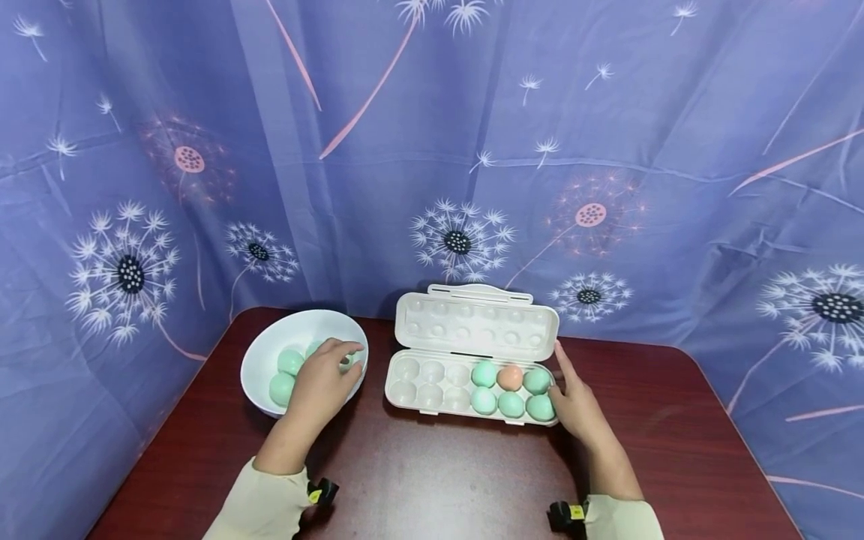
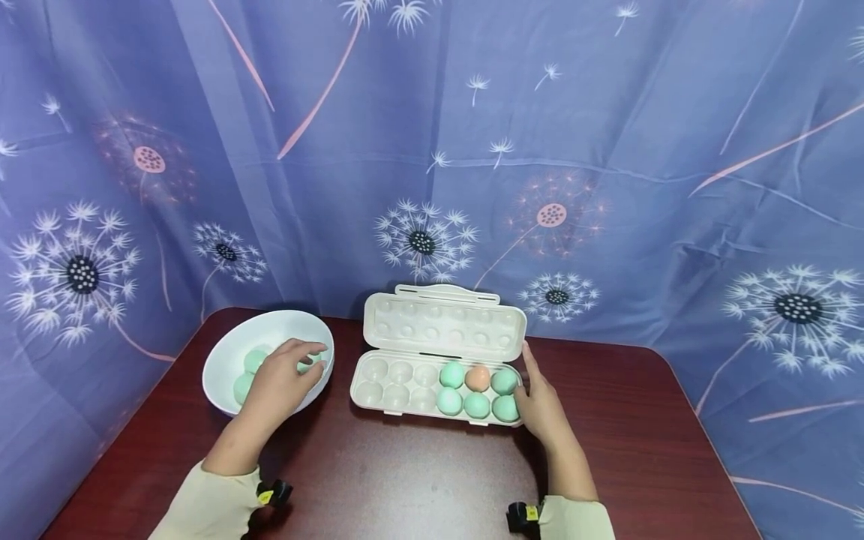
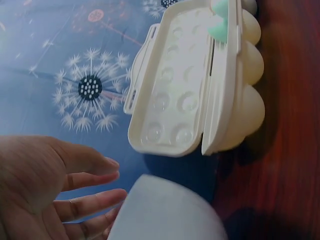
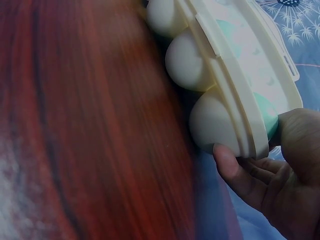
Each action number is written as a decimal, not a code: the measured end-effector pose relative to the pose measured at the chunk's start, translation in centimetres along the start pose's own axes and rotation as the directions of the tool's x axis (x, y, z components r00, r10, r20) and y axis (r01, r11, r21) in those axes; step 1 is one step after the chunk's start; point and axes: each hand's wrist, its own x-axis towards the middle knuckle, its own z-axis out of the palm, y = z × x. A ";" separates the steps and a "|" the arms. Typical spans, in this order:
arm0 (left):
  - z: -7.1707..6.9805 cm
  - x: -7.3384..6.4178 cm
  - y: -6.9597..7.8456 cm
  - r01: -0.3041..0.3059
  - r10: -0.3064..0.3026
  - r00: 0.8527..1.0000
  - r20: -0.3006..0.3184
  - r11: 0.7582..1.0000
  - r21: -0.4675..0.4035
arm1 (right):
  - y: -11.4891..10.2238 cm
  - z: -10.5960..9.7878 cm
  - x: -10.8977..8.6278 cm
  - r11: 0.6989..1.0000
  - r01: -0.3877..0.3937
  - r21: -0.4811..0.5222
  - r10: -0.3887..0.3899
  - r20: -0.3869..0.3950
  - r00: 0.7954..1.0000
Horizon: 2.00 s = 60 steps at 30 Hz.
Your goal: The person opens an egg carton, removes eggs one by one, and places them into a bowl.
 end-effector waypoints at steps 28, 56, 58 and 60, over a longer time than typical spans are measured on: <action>5.1 0.3 6.6 -0.198 0.193 0.968 0.161 0.980 0.015 | -0.4 0.2 0.1 1.000 -0.001 0.011 0.002 -0.015 1.000; 11.9 0.0 10.8 -0.256 0.240 0.919 0.313 0.967 0.009 | -0.2 0.1 0.1 1.000 -0.004 -0.002 0.004 -0.025 1.000; 12.3 0.0 11.0 -0.251 0.233 0.919 0.318 0.968 0.017 | -0.2 0.1 0.1 1.000 -0.002 -0.004 0.002 -0.027 1.000; 12.7 -0.1 11.1 -0.248 0.227 0.919 0.323 0.968 0.026 | -0.2 0.1 0.0 1.000 0.002 -0.003 -0.002 -0.027 1.000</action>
